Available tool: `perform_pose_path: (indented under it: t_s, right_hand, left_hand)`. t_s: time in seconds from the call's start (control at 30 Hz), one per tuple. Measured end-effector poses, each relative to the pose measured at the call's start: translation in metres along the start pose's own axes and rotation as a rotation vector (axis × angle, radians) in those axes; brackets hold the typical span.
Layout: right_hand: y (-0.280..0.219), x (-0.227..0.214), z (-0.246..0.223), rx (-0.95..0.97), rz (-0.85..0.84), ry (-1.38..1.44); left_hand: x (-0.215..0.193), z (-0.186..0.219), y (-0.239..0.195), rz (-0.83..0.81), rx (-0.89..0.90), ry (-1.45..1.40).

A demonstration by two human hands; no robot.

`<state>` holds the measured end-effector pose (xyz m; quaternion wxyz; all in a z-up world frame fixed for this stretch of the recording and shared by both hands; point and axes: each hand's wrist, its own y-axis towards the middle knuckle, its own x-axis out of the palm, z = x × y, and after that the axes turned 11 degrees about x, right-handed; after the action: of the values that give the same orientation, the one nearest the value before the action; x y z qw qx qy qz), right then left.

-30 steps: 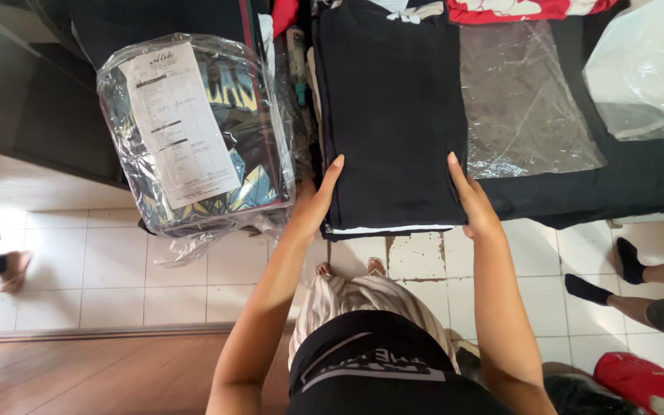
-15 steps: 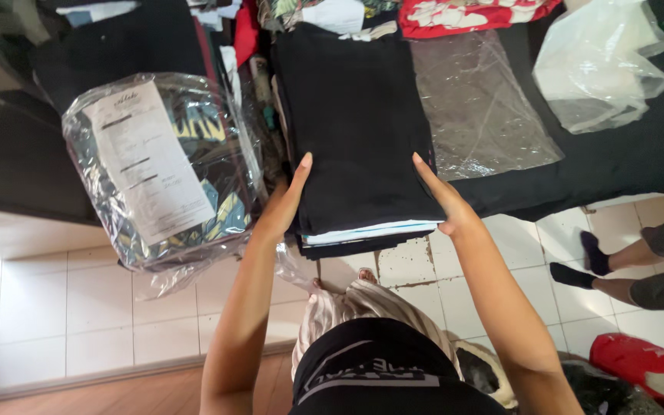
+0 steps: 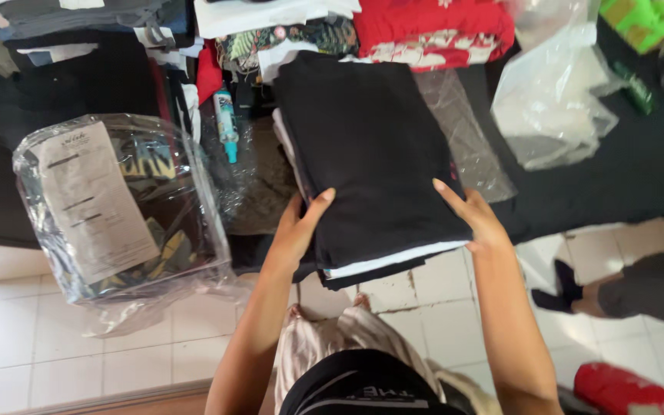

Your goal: The person folds a black t-shirt with a graphic print, places a printed document on top, and inserts the bundle into a clear plastic bag. They smooth the bag and adjust the contents, then repeat the process with another folded t-shirt, stacking the packaged items on the table.

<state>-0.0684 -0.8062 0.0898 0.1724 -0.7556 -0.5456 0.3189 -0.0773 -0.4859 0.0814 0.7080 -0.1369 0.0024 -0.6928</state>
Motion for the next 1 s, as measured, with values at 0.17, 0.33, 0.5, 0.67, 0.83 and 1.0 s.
perform_pose_path:
  t_s: [0.17, 0.33, 0.5, 0.67, 0.83, 1.0]
  right_hand:
    - [0.055, -0.081, -0.024, 0.04, 0.224, -0.093]
    - [0.102, -0.112, -0.034, -0.098, 0.118, 0.042]
    - [0.104, -0.11, -0.027, -0.186, 0.155, -0.113]
    - [0.031, -0.102, -0.036, -0.905, 0.492, -0.432]
    - [-0.02, -0.022, -0.05, -1.138, 0.271, -1.03]
    - [-0.05, -0.003, -0.05, -1.123, 0.256, -0.873]
  left_hand:
    - [0.077, 0.011, 0.044, -0.117, 0.069, 0.089]
    - [0.152, -0.005, 0.078, -0.006, 0.077, 0.084]
    - [0.18, -0.044, 0.051, 0.025, 0.22, 0.167]
    - [0.186, -0.067, 0.037, 0.115, 0.387, 0.189]
    - [0.175, -0.069, 0.02, 0.046, 0.33, 0.18]
    - [0.113, -0.061, -0.027, 0.021, 0.305, 0.334]
